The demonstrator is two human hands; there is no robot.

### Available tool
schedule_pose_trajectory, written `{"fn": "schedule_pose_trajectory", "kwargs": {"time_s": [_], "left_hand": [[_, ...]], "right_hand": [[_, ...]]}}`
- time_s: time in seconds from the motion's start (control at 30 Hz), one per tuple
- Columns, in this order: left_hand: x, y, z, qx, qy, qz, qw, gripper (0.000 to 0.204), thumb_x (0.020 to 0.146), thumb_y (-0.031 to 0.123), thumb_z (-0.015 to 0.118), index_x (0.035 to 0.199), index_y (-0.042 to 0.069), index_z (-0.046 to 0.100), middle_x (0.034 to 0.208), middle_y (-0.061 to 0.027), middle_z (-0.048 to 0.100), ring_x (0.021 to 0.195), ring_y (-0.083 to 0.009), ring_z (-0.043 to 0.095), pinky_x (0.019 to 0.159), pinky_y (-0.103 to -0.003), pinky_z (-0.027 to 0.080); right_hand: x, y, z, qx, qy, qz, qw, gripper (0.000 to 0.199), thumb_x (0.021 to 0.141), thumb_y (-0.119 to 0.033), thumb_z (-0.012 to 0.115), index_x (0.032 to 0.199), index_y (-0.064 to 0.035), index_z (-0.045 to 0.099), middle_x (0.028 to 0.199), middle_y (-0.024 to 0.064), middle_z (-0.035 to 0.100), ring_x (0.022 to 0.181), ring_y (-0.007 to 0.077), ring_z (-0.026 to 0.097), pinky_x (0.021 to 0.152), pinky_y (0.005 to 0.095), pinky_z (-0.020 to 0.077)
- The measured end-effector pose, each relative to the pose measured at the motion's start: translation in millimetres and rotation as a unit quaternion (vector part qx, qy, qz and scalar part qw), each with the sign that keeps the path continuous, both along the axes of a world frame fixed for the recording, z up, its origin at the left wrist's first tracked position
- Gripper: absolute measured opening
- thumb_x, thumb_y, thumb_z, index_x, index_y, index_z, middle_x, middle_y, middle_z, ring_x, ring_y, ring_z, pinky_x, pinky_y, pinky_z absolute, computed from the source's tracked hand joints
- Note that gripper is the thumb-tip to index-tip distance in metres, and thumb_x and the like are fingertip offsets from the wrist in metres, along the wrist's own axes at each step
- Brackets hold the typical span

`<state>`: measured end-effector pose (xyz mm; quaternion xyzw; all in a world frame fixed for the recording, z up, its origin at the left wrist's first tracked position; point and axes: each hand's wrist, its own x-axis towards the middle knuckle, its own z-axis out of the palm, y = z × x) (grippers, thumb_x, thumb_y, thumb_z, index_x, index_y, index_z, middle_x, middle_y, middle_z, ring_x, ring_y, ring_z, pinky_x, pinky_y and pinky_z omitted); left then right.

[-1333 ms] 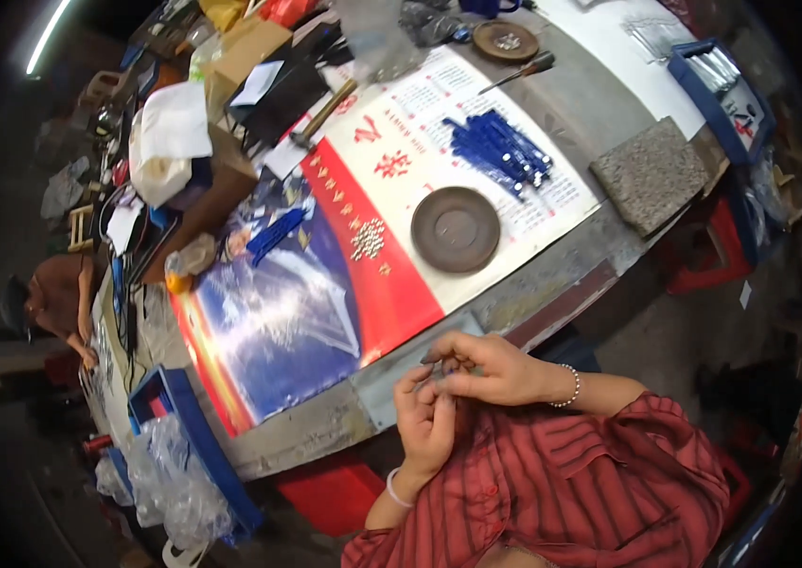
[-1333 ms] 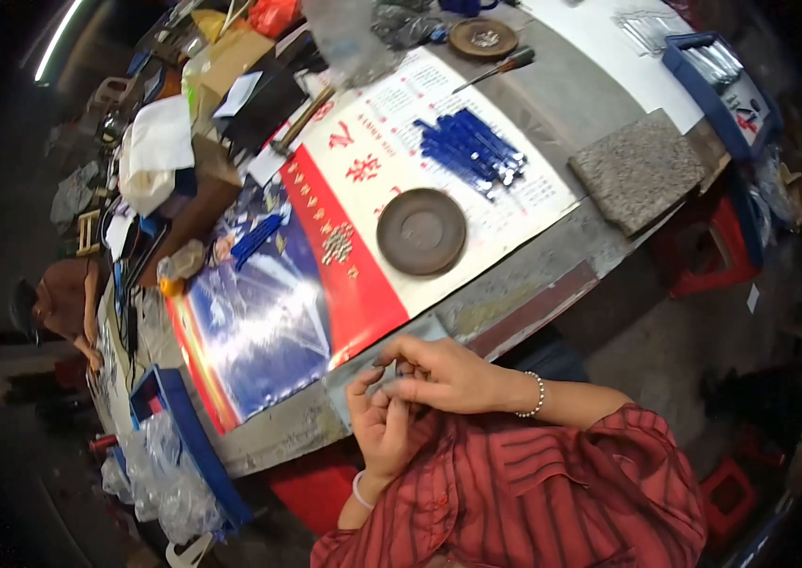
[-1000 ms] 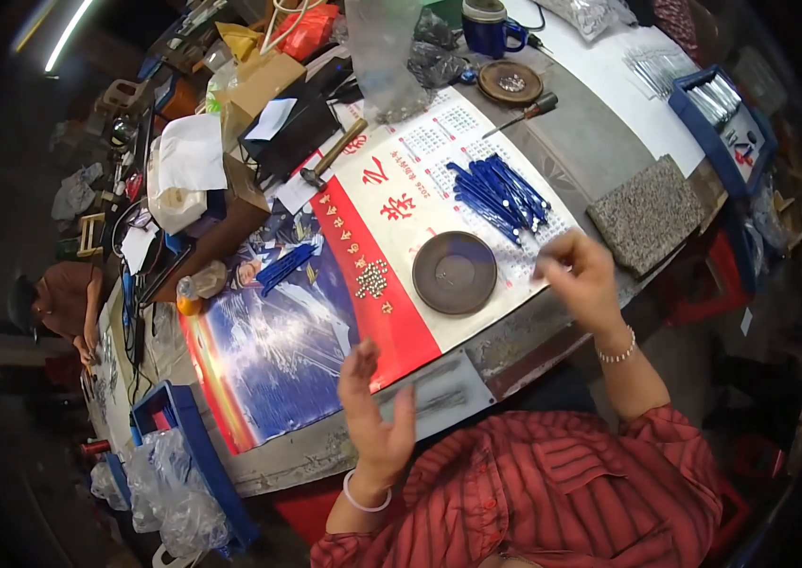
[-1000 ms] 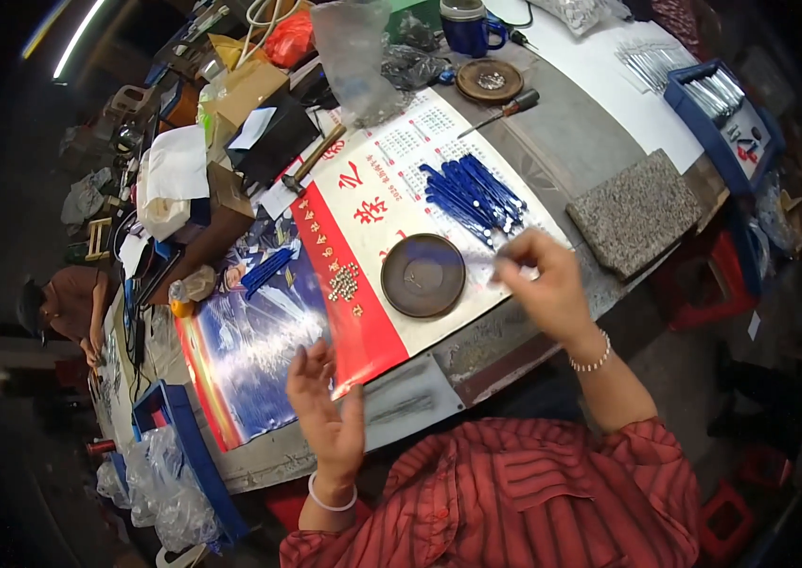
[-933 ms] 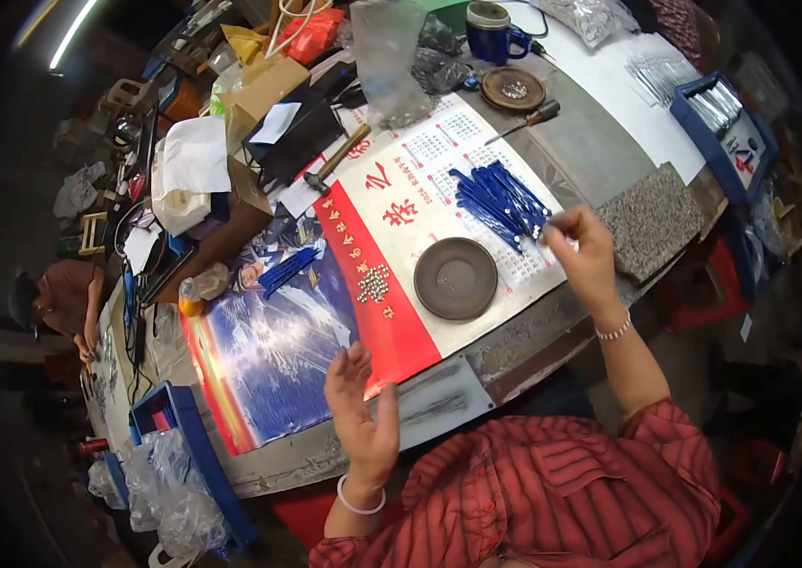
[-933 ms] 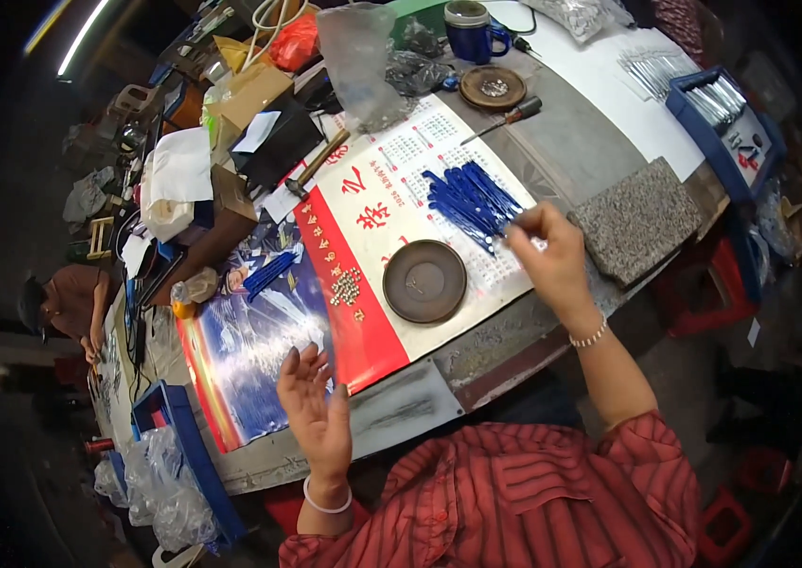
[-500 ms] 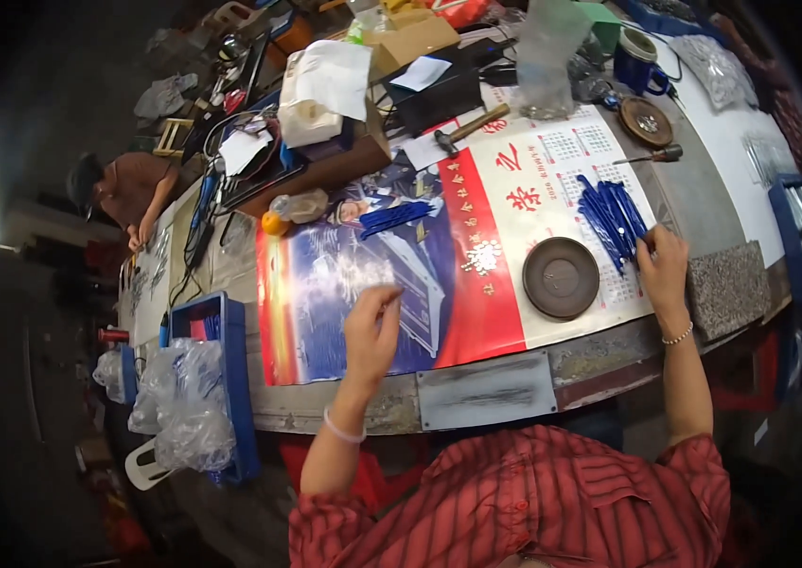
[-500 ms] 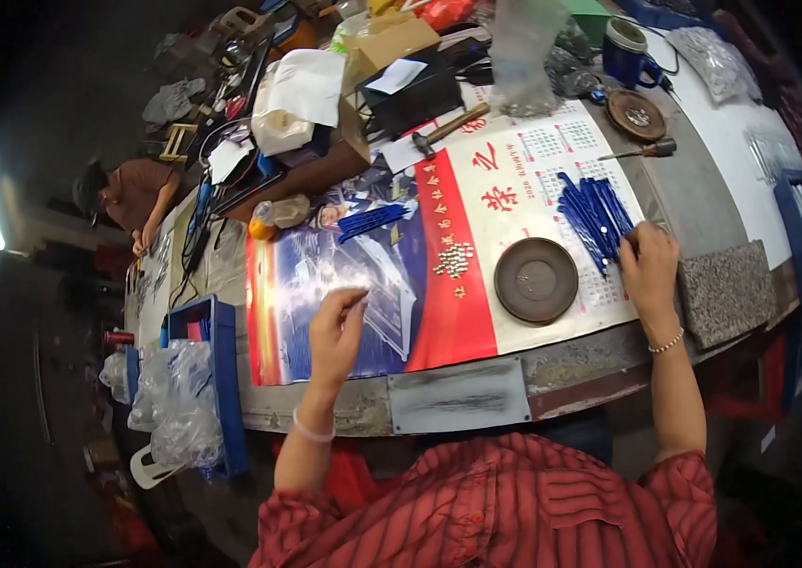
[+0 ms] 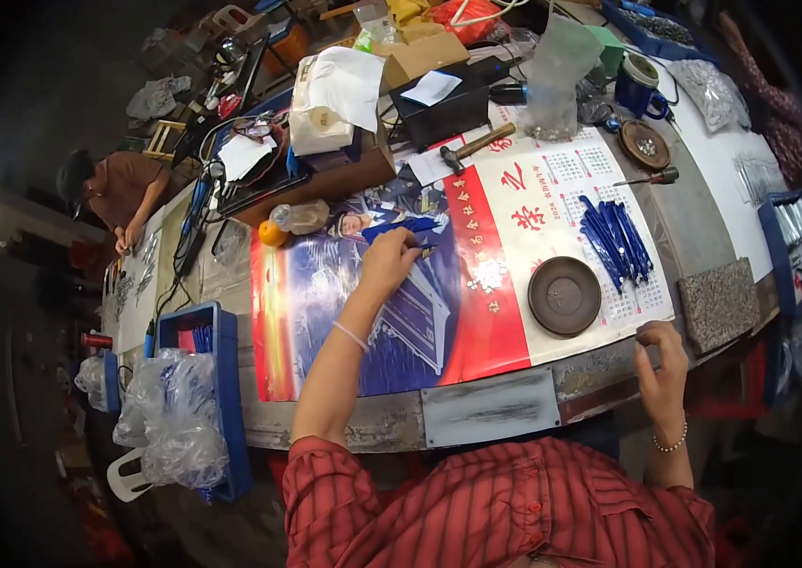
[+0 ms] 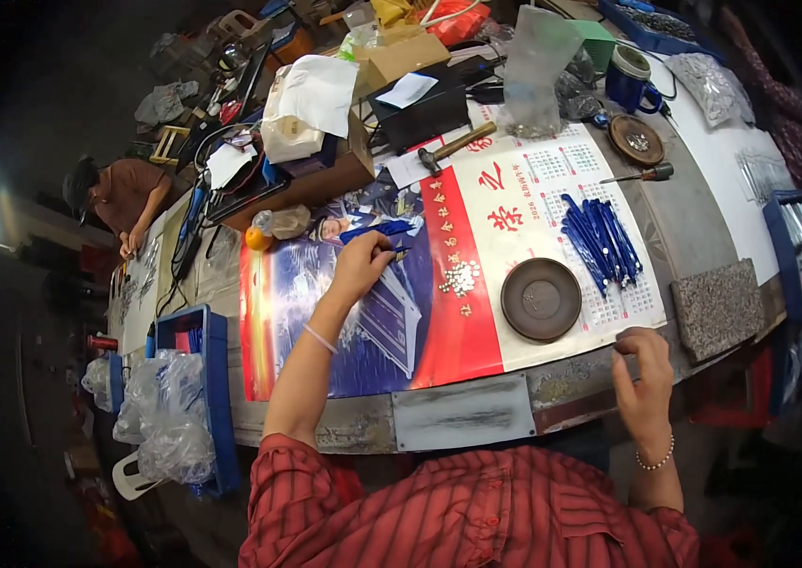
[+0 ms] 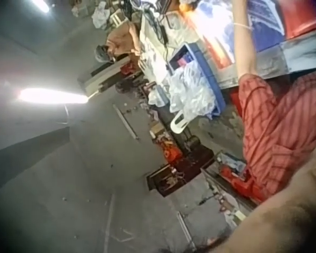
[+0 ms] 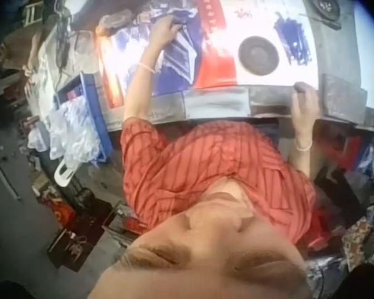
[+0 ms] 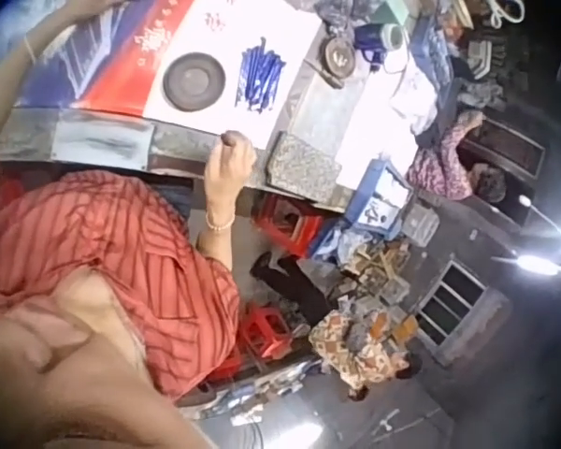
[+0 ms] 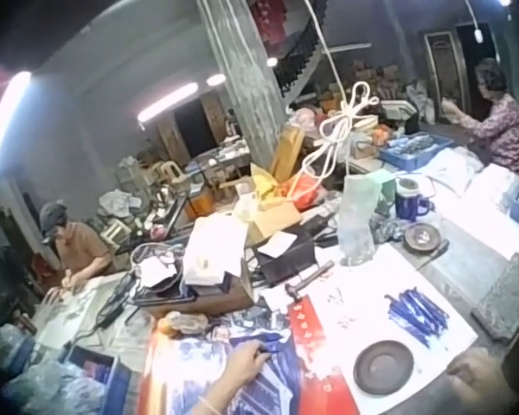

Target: Manually assembling and inspecting small blue plastic components at a factory workstation.

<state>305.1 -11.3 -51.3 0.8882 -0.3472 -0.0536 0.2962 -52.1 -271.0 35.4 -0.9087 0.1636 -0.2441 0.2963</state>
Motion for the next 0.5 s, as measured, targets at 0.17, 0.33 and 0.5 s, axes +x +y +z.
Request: {"fn": "schedule_pose_trajectory", "kwargs": {"time_s": [0.17,0.33,0.5], "left_hand": [[-18.8,23.0,1.2,0.007,-0.183,-0.051,0.982,0.013,0.079,0.008,0.062,0.089,0.001,0.057,0.079,-0.0157,0.060,0.074,-0.0312,0.058,0.067,-0.039,0.045],[-77.6,39.5,44.0,-0.186,0.048,0.074,0.979,0.004,0.089,0.002,0.052,0.093,0.000,0.051,0.085,-0.0099,0.059,0.078,-0.0172,0.060,0.071,-0.027,0.046],[-167.4,57.9,76.4,-0.354,0.191,0.113,0.909,0.012,0.090,-0.005,0.050,0.101,-0.002,0.048,0.090,-0.0092,0.059,0.081,-0.0143,0.059,0.076,-0.026,0.049]], "right_hand": [[35.1,10.6,-4.5,-0.013,0.023,0.106,0.994,0.013,0.077,-0.002,0.060,0.089,-0.0003,0.055,0.090,0.0140,0.057,0.084,0.0311,0.054,0.077,0.0358,0.0420],[77.0,-4.9,-41.5,-0.032,0.063,0.178,0.982,0.014,0.076,-0.009,0.064,0.084,-0.0029,0.054,0.082,0.0125,0.054,0.078,0.0330,0.053,0.068,0.0403,0.0394],[103.7,0.3,-50.0,-0.107,0.139,0.187,0.967,0.015,0.074,-0.013,0.064,0.081,-0.0045,0.054,0.080,0.0127,0.055,0.073,0.0327,0.055,0.065,0.0412,0.0412]]}}
